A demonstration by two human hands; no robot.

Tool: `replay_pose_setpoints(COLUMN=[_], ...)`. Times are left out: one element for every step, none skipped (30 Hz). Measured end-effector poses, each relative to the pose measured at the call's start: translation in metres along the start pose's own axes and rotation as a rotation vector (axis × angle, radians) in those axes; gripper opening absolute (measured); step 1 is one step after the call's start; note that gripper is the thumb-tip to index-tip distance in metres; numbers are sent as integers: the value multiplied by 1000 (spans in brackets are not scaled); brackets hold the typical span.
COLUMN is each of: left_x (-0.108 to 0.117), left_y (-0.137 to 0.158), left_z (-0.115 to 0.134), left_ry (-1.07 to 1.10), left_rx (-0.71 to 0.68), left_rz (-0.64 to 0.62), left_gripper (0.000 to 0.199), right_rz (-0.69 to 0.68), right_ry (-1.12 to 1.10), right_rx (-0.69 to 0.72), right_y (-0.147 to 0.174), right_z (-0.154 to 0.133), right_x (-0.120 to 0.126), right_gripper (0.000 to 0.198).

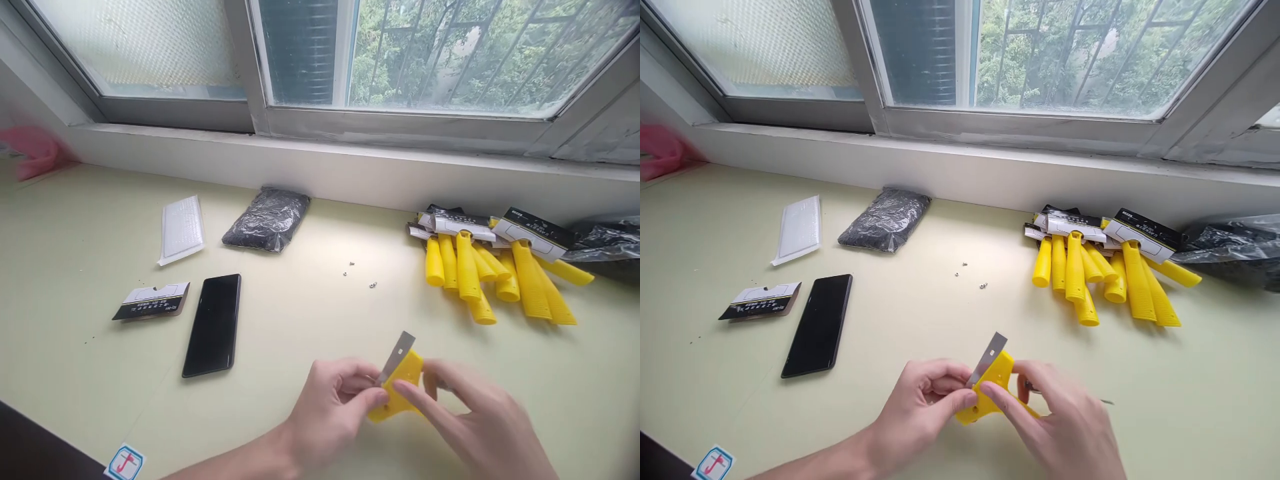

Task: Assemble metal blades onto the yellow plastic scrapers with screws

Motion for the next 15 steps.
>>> replay_pose_setpoints(left_x=[-2, -4, -4, -4, -3, -2, -1, 0, 0, 0, 1, 1, 1, 2, 2], left_y=[3, 5, 6, 8, 8, 8, 9, 9, 9, 9, 10, 10, 11, 11, 12], left_z=[2, 3, 4, 5, 6, 6, 8, 9, 10, 11, 12, 12, 13, 13, 13], left_ry=[-15, -44, -84, -133, -184, -231, -268, -296, -317, -338, -364, -400, -443, -491, -540], left_rx=[-51, -90, -122, -158, -204, -258, -315, -363, -397, -419, -437, -463, -503, -554, -609], left_rz=[-8, -10, -3, 10, 23, 32, 37, 37, 30, 19, 10, 3, 4, 11, 21], left_gripper=[26, 24, 22, 21, 21, 21, 21, 23, 24, 26, 27, 28, 29, 30, 32], right_rz=[-24, -39, -43, -38, -25, -11, 1, 10, 16, 18, 16, 13, 10, 9, 9], right_ry=[-46, -86, -117, -137, -153, -167, -181, -196, -208, -217, -224, -229, -233, -236, -238], right_rx=[18, 41, 68, 98, 134, 171, 210, 247, 279, 303, 319, 332, 343, 353, 364], right_y=[1, 2, 3, 3, 3, 3, 3, 2, 2, 2, 1, 1, 1, 1, 0], right_z=[-2, -4, -6, -7, -7, -7, -8, -9, -9, -10, -11, -12, -13, -14, -14], right_x=[-3, -6, -7, -8, -8, -7, -6, -5, -3, -2, -1, 0, 1, 1, 2], right_gripper=[45, 45, 44, 40, 36, 32, 27, 23, 20, 17, 15, 13, 13, 12, 12])
Point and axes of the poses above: each hand's wrist, its own y-axis away from the middle knuckle, its own x-axis out of the back of the hand, z = x × y, the point moved 2 cm from there along -y, towards the middle knuckle, and after that the axes turned 7 degrees about -y, right-handed, at the moved point
